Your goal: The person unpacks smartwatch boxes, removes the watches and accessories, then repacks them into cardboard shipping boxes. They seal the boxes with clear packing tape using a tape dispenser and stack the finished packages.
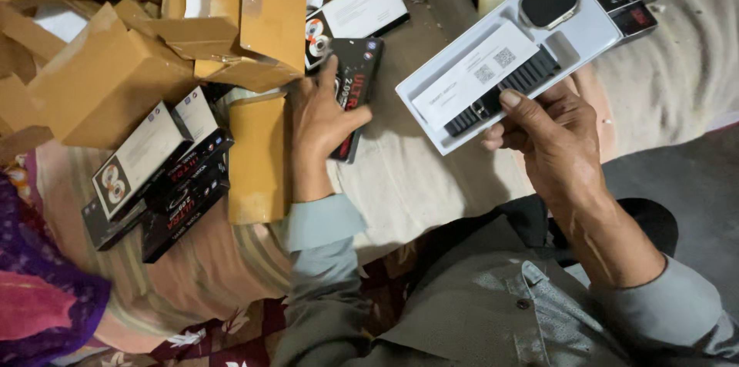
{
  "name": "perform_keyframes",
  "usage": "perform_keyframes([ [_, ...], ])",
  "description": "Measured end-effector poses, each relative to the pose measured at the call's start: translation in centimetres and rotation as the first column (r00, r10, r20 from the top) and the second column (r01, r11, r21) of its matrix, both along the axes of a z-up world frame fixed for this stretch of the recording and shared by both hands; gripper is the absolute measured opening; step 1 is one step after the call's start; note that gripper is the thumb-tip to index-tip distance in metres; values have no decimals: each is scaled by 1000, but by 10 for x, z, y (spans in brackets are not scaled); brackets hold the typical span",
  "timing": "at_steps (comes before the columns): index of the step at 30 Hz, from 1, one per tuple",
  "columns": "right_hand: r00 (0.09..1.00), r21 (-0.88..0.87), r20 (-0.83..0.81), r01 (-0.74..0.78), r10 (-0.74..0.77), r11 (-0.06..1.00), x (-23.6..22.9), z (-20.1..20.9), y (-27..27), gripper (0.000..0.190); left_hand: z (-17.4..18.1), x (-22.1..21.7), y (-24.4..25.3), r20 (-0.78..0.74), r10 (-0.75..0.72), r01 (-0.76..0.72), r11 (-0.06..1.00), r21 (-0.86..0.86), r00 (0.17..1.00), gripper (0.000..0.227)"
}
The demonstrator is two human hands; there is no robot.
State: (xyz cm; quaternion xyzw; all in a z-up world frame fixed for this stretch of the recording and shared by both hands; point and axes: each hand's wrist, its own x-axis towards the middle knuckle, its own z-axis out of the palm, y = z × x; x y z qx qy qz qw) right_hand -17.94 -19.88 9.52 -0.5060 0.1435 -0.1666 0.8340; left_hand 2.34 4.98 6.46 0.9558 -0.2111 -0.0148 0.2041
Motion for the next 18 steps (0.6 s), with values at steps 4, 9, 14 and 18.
perform_keyframes([
  [4, 998, 28, 34, 55, -56, 998, 0, -8, -6, 20, 8, 1, 9, -103, -199, 184, 973, -136, 975, 105],
  [9, 1000, 50, -18, 27, -26, 998, -2, -20, -6, 20, 26, -2, 10, -205, -397, 230, 803, -551, 895, 103],
  [14, 997, 14, -45, -69, 70, 998, 3, -27, 3, 20, 56, 29, -10, -169, -631, 465, 702, -539, 757, 106],
  [18, 992, -3, 23, -128, 128, 992, 13, -30, 12, 22, 58, 28, -54, -225, -762, 485, 580, -655, 607, 105],
])
